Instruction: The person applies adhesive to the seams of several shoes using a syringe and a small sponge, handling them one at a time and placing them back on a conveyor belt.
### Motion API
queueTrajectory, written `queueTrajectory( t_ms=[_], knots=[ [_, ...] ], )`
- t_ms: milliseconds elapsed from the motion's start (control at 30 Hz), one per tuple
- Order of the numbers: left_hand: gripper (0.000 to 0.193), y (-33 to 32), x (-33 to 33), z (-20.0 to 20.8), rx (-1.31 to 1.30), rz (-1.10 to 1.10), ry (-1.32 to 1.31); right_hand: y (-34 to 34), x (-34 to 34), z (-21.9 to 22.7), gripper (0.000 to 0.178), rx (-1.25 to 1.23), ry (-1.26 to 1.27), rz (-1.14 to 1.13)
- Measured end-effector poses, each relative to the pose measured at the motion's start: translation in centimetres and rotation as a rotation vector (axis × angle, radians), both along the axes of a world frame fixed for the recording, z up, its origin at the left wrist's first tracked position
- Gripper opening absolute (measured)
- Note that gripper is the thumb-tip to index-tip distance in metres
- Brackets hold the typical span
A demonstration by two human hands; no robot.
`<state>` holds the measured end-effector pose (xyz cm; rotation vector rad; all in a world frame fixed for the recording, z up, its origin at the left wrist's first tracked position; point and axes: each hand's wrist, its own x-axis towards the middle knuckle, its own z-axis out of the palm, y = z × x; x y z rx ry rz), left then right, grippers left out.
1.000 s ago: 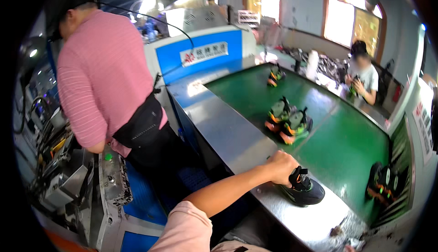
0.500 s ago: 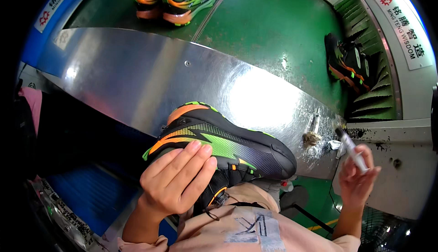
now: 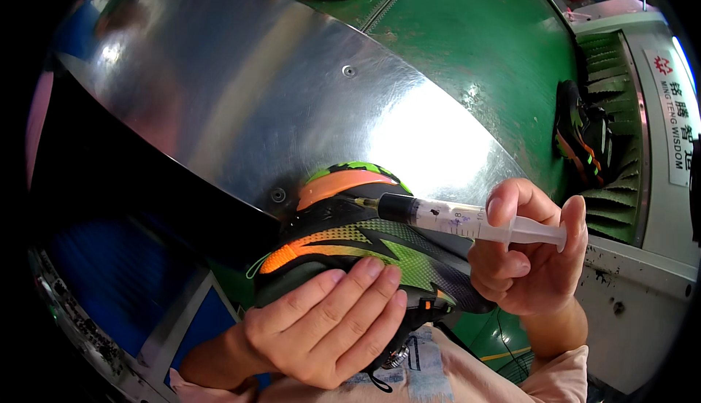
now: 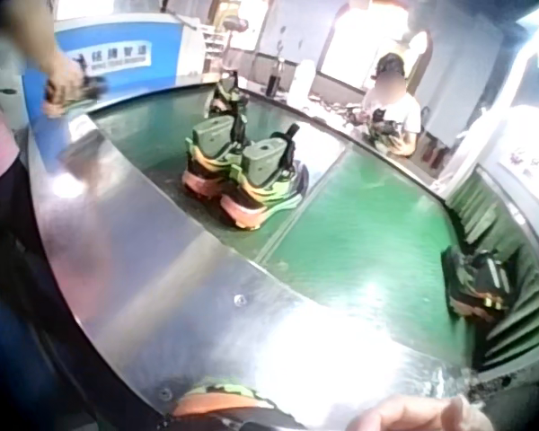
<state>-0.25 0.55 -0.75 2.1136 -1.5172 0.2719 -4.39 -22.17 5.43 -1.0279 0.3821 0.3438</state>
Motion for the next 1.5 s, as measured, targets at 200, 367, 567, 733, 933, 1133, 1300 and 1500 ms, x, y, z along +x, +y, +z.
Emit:
queueTrajectory(
  t_ms=[200, 367, 567, 733, 933, 1133, 1300, 1500],
  knots=[
    [0.019, 0.5, 0.1, 0.6, 0.086, -0.008, -0.018, 0.4, 1.2, -0.6, 0.075, -0.044, -0.022, 0.073],
    [0.019, 0.5, 0.2, 1.0, 0.134, -0.013, -0.002, 1.4, 1.4, 0.9, 0.066, -0.315, -0.08, 0.194],
    [0.019, 0.9, -0.1, -0.1, 0.067, -0.028, -0.035, 0.5, -1.9, 1.5, 0.082, -0.248, 0.081, 0.082],
    [0.021, 2.0, -0.7, -0.6, 0.085, -0.043, 0.037, -0.4, -5.3, 1.3, 0.082, -0.164, 0.096, -0.002],
    [0.022, 3.0, -1.5, -1.6, 0.043, 0.04, -0.047, -0.9, -7.9, 2.8, 0.08, -0.169, 0.147, 0.005],
    [0.017, 3.1, -1.4, -3.1, -0.03, 0.031, -0.12, -1.5, -10.4, 4.2, 0.075, -0.23, 0.134, -0.017],
    [0.014, 3.0, -1.1, -3.4, -0.063, 0.017, -0.158, -1.2, -12.3, 5.3, 0.073, -0.263, 0.107, -0.12],
    [0.013, 1.6, -0.8, -2.2, -0.009, 0.007, -0.102, -1.2, -13.7, 6.0, 0.071, -0.367, 0.117, -0.151]
  ],
)
